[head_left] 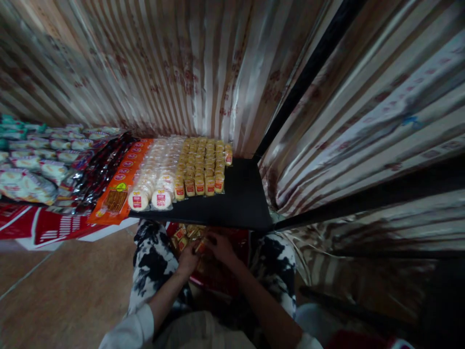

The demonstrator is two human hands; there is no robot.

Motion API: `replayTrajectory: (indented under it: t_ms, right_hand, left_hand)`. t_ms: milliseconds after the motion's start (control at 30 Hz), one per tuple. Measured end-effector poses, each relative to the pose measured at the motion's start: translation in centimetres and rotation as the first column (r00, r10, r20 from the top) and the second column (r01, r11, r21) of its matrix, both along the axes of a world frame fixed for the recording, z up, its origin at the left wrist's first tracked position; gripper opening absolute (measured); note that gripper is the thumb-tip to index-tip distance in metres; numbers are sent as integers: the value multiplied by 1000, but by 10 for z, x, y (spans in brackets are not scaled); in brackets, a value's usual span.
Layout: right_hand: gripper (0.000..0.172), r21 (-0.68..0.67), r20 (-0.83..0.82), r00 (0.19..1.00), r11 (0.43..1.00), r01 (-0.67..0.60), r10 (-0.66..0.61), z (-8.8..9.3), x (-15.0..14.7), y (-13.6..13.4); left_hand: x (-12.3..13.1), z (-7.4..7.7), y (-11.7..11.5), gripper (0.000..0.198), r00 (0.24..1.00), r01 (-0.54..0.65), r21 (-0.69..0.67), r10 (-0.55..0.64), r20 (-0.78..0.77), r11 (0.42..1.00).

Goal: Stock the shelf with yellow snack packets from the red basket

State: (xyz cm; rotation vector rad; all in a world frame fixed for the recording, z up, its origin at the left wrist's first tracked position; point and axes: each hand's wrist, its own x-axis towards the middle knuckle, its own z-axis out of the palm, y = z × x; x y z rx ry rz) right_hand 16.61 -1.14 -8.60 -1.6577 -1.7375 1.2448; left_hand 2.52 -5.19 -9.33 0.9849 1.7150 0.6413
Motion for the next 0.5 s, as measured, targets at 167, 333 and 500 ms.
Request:
replayTrajectory:
  t_ms: [167, 333, 500]
  right_hand:
    - [30, 85, -140, 987, 993, 86, -74, 31, 17, -5]
    - [34, 109, -244, 950, 968, 228, -196, 60, 27, -9]
    - [33, 115, -353, 886, 926, 358, -299, 79, 35, -2]
  left_hand:
    - [12, 18, 5, 36, 996, -1, 139, -12, 89, 990]
    - [31, 57, 17, 33, 984, -13, 212, -25, 174, 977]
    - [52, 82, 36, 30, 978, -24, 281, -35, 205, 959]
